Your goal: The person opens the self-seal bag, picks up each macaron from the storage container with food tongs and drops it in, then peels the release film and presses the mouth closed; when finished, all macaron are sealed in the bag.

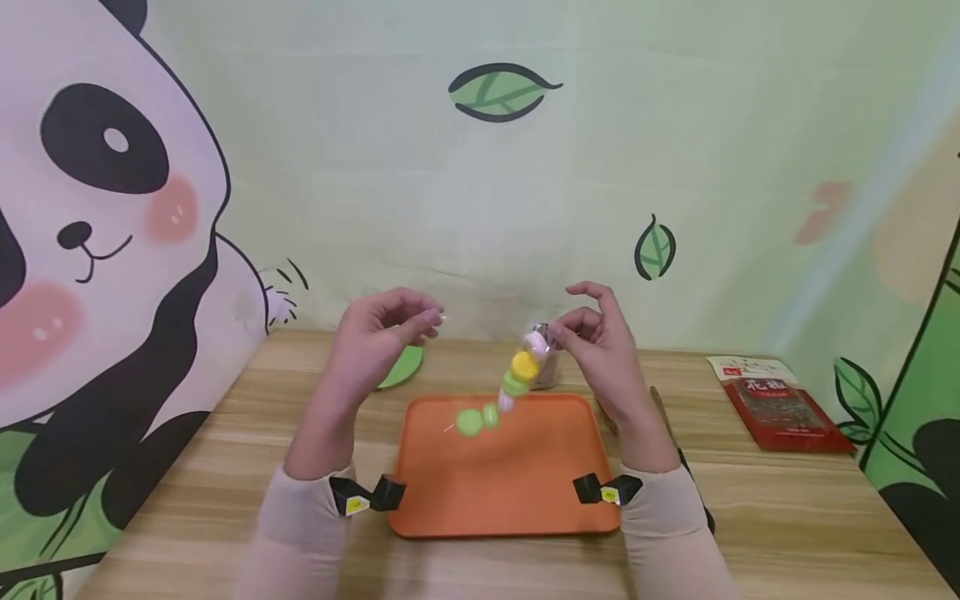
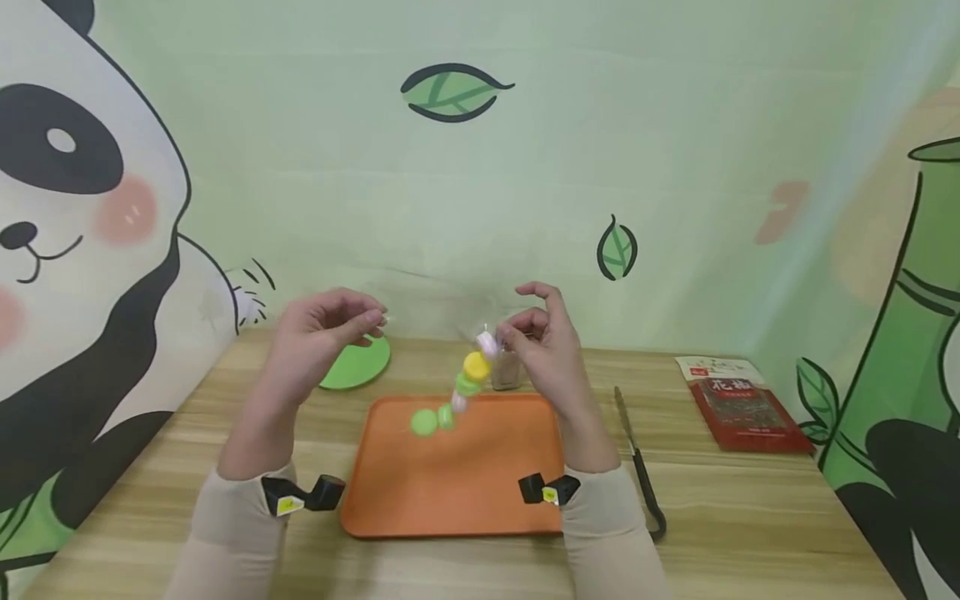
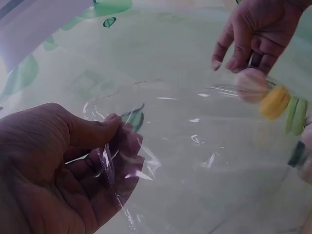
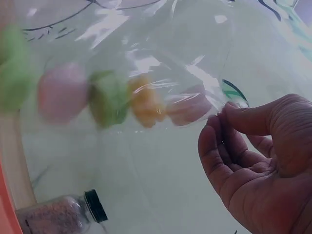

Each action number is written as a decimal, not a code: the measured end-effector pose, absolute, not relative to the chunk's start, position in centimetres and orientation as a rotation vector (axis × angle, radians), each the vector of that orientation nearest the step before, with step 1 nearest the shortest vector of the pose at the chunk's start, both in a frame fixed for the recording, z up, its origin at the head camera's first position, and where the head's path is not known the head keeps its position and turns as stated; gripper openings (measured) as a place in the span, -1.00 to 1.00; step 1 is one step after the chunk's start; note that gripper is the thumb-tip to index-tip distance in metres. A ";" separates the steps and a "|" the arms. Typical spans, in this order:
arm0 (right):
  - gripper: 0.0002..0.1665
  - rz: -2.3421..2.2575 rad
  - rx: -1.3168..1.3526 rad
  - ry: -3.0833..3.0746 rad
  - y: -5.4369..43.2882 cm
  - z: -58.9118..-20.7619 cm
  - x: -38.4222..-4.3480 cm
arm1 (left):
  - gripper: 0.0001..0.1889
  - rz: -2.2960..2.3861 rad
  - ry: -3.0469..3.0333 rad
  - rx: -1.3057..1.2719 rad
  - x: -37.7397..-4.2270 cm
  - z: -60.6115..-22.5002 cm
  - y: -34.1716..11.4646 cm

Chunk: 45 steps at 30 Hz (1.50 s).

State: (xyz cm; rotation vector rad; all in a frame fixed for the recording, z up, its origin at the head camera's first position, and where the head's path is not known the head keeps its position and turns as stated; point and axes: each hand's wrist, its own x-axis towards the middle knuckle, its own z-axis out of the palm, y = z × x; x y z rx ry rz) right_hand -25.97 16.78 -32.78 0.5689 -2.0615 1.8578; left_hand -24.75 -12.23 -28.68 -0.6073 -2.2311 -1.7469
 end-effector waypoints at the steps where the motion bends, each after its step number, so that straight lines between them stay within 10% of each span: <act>1: -0.44 1.844 0.562 -2.062 16.9 -32.6 -25.9 | -0.86 -1.779 -2.233 -0.605 -25.0 -29.1 -12.1; 10: -0.53 1.458 0.482 -2.253 16.4 -30.6 -23.4 | -0.87 -1.851 -2.269 -0.758 -25.6 -30.8 -10.4; 17: -0.80 1.088 0.939 -1.914 12.7 -30.5 -23.0 | -0.79 -1.672 -2.320 -0.858 -24.8 -30.8 -9.6; 45: -0.86 0.768 1.031 -1.902 10.3 -30.5 -23.8 | -0.72 -1.088 -2.393 -0.956 -22.5 -29.2 -9.5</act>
